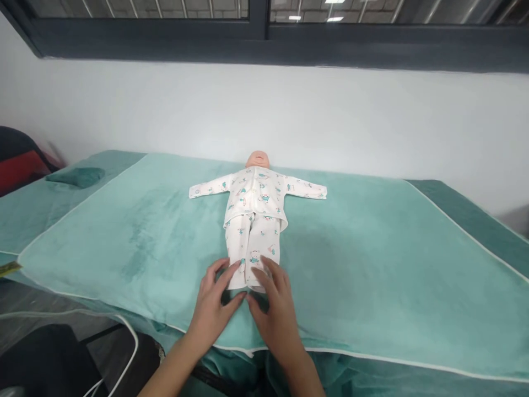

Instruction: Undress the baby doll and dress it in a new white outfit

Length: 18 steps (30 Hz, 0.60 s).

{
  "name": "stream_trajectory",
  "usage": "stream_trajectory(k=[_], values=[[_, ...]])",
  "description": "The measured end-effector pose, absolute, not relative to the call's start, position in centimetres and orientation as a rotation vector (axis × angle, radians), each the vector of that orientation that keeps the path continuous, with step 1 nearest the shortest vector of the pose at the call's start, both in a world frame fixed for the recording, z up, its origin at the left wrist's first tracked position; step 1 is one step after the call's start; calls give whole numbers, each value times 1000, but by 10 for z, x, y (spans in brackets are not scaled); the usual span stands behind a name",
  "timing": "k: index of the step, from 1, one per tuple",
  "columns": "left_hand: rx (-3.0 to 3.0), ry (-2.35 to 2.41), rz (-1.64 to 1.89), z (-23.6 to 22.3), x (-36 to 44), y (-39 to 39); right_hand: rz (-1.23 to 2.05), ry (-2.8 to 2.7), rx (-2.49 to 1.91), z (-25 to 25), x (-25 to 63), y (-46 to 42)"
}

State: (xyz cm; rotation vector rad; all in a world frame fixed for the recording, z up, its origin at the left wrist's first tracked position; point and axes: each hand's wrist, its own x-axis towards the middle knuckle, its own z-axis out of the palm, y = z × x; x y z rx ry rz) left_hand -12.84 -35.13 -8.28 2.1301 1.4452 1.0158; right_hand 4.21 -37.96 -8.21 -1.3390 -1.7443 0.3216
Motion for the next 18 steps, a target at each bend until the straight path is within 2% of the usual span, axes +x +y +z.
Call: stream_trajectory(k=[7,18], values=[[2268,1494,1185,-85,-119,-342,73,-1816,-1445,-76,19,-370],[2104,1417,1406,-80,-129,-345,-145,-1792,-1585,-65,-7,-361]])
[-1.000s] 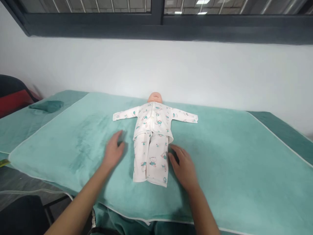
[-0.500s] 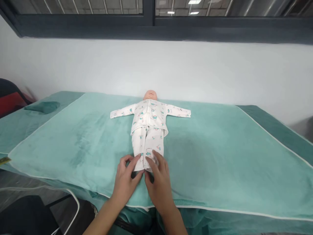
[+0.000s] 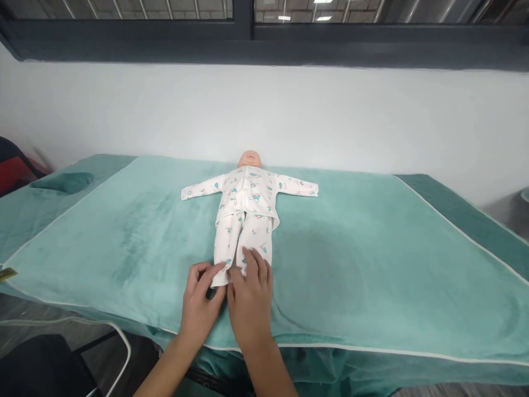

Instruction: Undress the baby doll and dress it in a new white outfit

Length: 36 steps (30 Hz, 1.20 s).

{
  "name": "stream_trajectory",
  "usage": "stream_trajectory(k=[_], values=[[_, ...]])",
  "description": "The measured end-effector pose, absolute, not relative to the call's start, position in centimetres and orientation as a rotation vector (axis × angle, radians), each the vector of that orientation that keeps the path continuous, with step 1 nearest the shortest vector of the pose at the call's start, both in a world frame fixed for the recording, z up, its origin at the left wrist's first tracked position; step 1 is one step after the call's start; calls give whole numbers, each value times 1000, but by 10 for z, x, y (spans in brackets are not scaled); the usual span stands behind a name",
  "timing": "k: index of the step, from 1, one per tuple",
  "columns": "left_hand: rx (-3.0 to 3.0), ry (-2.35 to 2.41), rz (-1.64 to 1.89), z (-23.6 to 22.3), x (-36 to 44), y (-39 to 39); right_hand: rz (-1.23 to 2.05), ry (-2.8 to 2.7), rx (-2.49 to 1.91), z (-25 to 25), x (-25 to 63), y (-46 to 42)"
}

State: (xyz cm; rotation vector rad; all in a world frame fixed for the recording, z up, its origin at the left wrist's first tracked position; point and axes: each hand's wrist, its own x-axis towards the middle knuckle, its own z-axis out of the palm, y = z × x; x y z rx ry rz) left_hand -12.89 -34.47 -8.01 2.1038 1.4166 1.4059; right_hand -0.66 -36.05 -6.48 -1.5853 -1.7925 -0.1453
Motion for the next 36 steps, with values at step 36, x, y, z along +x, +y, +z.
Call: stream_trajectory(k=[36], values=[[2629,1221,934,-41,-104,-340,434,-1527,-1525,-66,42,-399]])
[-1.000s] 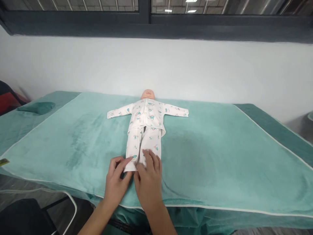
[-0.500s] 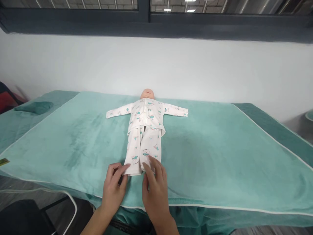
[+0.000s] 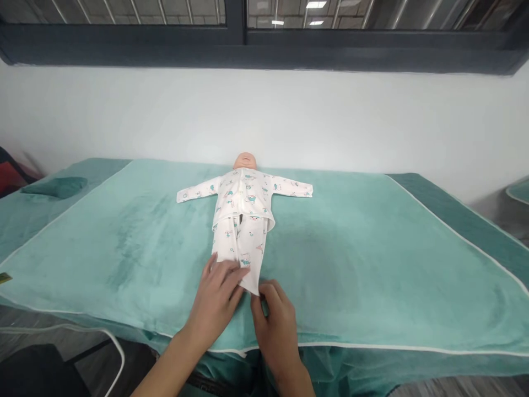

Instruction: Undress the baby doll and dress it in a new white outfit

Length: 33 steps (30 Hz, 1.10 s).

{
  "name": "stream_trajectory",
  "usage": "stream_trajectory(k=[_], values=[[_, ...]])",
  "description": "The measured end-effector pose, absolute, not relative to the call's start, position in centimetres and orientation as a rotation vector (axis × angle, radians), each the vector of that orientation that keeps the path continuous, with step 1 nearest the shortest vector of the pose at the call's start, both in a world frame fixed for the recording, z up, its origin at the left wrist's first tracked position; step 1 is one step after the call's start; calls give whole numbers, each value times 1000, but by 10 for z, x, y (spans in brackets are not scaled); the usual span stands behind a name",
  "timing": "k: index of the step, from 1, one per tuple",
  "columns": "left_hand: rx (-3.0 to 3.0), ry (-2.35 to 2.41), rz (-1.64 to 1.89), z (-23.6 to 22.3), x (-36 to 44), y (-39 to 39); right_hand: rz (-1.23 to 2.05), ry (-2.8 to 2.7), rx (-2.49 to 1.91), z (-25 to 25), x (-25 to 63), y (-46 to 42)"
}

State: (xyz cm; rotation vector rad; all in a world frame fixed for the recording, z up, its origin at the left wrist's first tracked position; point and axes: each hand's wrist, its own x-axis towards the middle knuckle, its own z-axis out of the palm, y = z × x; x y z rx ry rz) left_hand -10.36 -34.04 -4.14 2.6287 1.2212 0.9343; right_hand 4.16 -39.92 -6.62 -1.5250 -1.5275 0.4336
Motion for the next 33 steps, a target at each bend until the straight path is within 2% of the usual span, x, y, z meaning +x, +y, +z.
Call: stream_trajectory(k=[4,18,24,29,31,33], values=[[2634,1159,1036,-43,-99,-341,446,-1456,-1491,-69,35,-408],[2616,1047,903,-47,-91,-339,338,-1808,-1763,-77,45,-397],[2549,951,1165,-57,-106,-353,491,-1869,-1797,-73,56,-405],[2386,1018,1302,-62,-119,-362,908,-1778,-1602,-60,78,-410],[2297,1159,1381,-61,-122,-361,874,-1599,-1603,-58,86,-410],[2224,1299,1394,-60,-123,-359,692,-1446,-1632,-58,87,-408]])
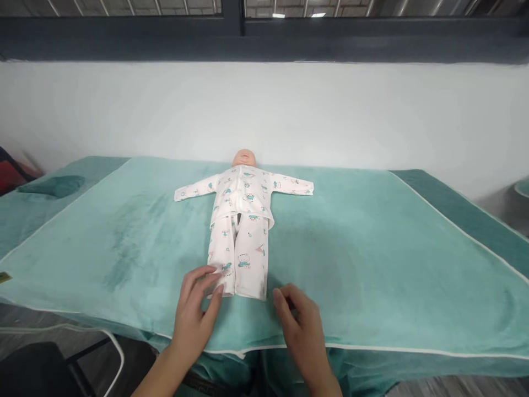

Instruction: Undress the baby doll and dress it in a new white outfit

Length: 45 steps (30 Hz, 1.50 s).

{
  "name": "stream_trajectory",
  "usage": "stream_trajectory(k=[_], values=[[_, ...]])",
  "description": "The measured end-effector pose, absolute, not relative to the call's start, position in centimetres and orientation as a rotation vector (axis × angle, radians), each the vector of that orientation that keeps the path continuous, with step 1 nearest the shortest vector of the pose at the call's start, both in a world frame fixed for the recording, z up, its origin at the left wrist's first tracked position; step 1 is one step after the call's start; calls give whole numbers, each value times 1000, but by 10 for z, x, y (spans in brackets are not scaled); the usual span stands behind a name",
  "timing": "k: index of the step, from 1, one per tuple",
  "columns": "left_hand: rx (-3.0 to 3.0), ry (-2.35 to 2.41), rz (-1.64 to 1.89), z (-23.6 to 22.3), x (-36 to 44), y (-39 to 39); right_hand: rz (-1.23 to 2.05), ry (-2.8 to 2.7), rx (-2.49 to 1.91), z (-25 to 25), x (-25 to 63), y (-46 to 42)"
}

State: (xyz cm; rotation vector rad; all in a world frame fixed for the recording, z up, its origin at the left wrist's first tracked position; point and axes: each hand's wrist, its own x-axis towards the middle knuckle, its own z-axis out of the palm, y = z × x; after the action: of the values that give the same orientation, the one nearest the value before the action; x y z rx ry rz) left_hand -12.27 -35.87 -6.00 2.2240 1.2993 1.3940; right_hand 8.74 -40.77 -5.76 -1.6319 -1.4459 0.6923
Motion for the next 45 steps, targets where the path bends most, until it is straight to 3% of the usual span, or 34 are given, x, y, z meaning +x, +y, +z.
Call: stream_trajectory(k=[6,18,36,45], values=[[2139,1397,1258,-73,-112,-356,236,-1498,-1510,-66,44,-388],[2244,1184,1070,-87,-123,-352,55,-1700,-1444,-86,27,-374],[1850,1695,1473,-105,-91,-347,-131,-1529,-1556,-94,11,-360],[2090,1552,1564,-110,-87,-347,-111,-1578,-1652,-97,6,-361]])
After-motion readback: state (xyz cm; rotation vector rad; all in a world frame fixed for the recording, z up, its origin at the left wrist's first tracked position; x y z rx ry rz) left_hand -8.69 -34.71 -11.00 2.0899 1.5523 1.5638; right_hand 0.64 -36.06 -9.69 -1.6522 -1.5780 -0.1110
